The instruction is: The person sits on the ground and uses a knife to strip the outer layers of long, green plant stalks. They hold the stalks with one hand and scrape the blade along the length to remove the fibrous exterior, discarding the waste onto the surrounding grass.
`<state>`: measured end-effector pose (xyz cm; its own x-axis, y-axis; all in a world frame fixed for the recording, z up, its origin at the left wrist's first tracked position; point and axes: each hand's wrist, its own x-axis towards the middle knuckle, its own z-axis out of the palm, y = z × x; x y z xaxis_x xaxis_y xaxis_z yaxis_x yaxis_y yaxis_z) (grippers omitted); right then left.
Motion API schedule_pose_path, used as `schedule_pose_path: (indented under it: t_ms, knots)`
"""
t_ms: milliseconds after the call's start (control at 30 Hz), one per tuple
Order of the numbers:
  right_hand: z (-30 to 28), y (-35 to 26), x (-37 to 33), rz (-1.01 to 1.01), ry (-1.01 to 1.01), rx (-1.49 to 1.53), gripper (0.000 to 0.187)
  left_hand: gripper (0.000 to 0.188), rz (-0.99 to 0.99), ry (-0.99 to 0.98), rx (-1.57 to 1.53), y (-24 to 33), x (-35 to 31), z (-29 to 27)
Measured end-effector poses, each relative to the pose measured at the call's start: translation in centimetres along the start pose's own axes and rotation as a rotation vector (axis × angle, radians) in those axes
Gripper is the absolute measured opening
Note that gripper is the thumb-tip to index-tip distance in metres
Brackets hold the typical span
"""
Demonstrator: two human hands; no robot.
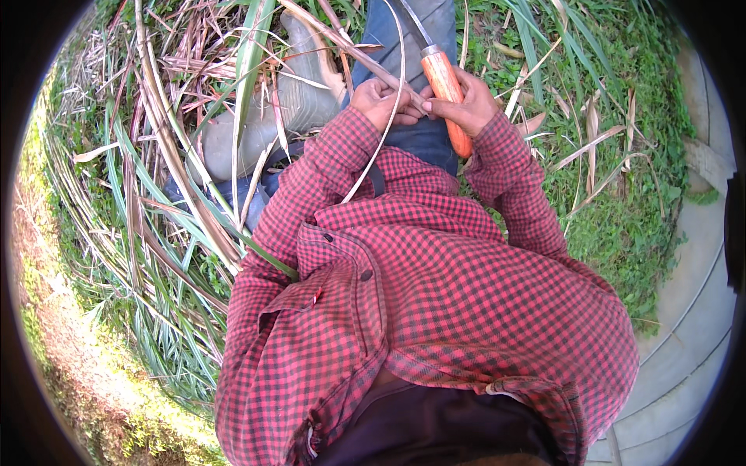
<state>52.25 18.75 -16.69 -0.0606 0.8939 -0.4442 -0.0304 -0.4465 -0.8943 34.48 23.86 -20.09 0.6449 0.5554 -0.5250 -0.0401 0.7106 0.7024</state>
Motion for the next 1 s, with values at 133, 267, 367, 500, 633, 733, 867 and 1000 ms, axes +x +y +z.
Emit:
schedule_pose_path:
  t_ms: [133,267,367,500,633,733,867,1000]
  knots:
    - [-0.1,0.5,0.1,-0.022,-0.019,0.042,0.048,0.022,-0.042,-0.039,0.079,0.4,-0.2,-0.1]
    - [0.0,0.7,0.1,-0.025,-0.042,-0.022,0.052,0.024,-0.056,-0.07,0.106,0.3,-0.2,-0.4]
    - [0.2,0.7,0.0,-0.033,-0.045,-0.041,0.052,0.024,-0.019,-0.052,0.077,-0.2,-0.4,-0.4]
    - [0.3,0.6,-0.1,-0.014,-0.027,0.015,0.051,0.022,0.006,0.005,0.205,-0.7,-0.1,-0.6]
    - [0.4,0.6,0.0,0.009,-0.007,0.038,0.048,0.018,-0.016,0.121,0.294,-1.3,-0.1,-0.5]
    - [1.0,0.7,-0.1,-0.009,0.048,-0.034,0.048,0.02,0.055,0.039,0.232,-1.5,-0.3,-0.6]
    - [1.1,2.4,0.4,-0.055,0.115,-0.183,0.05,0.031,0.003,0.01,0.024,-1.1,-0.5,-0.4]
    - [1.6,2.6,0.5,-0.053,0.158,-0.249,0.051,0.037,-0.022,0.123,0.192,-0.6,-0.9,-0.3]
